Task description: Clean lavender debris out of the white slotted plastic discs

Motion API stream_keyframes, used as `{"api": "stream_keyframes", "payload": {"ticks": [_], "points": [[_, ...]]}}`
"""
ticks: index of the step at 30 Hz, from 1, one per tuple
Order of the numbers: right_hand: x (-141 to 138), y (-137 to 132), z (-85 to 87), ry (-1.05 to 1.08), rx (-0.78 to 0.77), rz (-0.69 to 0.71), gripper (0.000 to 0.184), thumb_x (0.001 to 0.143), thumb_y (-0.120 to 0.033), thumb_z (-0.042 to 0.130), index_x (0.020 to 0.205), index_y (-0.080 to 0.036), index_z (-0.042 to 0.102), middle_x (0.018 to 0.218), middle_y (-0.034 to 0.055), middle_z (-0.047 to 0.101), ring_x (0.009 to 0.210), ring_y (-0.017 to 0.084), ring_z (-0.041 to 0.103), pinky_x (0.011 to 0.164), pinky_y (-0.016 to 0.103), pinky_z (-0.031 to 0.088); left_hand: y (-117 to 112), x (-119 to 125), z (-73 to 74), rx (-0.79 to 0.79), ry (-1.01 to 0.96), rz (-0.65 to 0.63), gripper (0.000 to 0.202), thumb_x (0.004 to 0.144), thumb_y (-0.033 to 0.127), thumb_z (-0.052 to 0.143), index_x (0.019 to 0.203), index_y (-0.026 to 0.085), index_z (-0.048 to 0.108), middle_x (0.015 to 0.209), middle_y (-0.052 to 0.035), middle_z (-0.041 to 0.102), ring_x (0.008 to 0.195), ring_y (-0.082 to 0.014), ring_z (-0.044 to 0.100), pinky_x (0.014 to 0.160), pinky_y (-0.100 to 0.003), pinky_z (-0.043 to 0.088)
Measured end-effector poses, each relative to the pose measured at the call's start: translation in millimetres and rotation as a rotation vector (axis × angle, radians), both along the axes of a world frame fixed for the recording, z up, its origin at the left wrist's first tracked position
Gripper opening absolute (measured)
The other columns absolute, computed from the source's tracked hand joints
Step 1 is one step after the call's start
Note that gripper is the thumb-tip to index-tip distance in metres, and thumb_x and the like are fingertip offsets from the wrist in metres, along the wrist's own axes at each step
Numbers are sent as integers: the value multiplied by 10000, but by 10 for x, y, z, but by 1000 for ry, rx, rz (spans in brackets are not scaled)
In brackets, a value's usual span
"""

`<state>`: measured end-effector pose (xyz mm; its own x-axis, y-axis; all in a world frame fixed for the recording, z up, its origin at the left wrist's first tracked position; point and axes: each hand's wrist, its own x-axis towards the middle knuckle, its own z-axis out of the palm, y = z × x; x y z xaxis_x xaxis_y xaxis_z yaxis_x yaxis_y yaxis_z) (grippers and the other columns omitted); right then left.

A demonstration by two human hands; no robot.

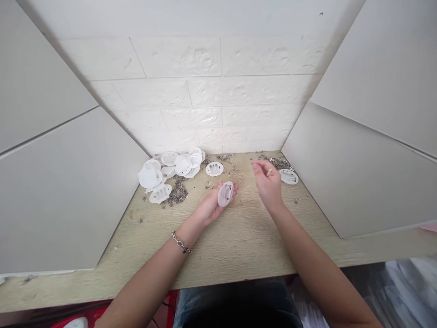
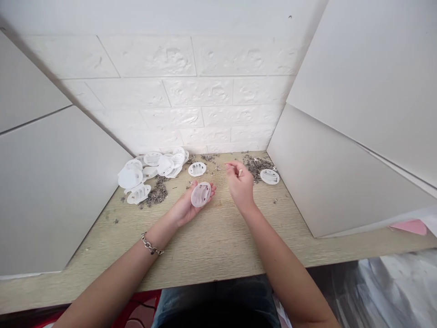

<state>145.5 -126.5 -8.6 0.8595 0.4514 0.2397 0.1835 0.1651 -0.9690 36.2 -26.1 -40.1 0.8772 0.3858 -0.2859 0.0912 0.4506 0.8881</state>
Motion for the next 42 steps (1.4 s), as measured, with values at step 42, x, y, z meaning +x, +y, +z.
{"api": "stream_keyframes", "payload": {"ticks": [42], "points": [[-269,265,-463,-1311,-579,138,370,877,-275,308,735,-170,633,674,38,585,537,95,466,466,252,237,-51,59,-4,-546,-134,272,463,879,368,214,676,110,540,615,-22,538,554,-70,515,557,-181,443]]}}
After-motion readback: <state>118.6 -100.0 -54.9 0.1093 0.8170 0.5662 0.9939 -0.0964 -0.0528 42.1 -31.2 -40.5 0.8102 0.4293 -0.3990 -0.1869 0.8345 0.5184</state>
